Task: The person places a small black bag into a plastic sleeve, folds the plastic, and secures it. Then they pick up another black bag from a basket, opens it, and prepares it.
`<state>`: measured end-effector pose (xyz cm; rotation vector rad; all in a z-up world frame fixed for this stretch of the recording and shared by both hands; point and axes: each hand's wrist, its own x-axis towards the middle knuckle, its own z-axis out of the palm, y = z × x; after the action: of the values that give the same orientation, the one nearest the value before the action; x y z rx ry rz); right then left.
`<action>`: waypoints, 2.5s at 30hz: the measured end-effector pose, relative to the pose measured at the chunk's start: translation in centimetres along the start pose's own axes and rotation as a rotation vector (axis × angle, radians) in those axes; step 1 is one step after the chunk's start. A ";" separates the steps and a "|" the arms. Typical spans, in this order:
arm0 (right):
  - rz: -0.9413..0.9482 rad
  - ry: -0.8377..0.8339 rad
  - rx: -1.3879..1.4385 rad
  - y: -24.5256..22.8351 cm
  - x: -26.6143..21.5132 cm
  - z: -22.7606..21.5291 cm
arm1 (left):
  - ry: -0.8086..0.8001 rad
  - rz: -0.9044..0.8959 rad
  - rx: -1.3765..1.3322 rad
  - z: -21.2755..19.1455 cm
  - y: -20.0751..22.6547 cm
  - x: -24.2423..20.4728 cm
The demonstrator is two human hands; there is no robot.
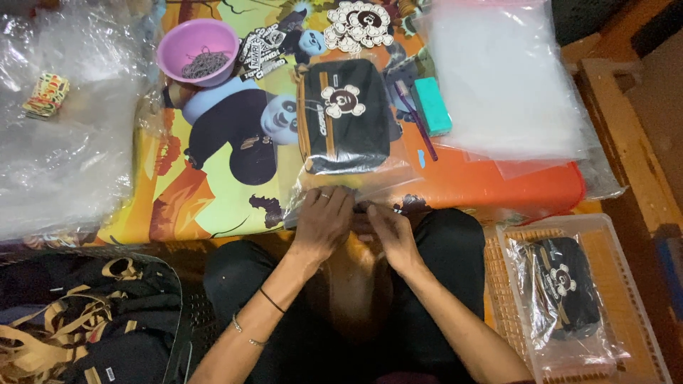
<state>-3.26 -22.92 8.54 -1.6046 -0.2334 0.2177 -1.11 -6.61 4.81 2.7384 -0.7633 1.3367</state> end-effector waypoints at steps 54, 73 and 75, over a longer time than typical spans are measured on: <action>-0.166 0.905 0.354 -2.7 -28.1 -35.0 | -0.567 -1.436 -2.488 4.5 22.3 22.1; 0.386 1.328 0.325 14.0 -35.9 -39.0 | -1.663 -0.885 -1.729 21.5 40.7 16.0; 0.430 1.315 0.309 17.4 -36.0 -39.7 | -1.688 -0.834 -1.663 21.7 41.3 16.7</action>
<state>-26.35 -71.87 -7.14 -1.1873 1.1048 -0.4714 6.17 -54.60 -5.23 1.4779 -0.1625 -1.3812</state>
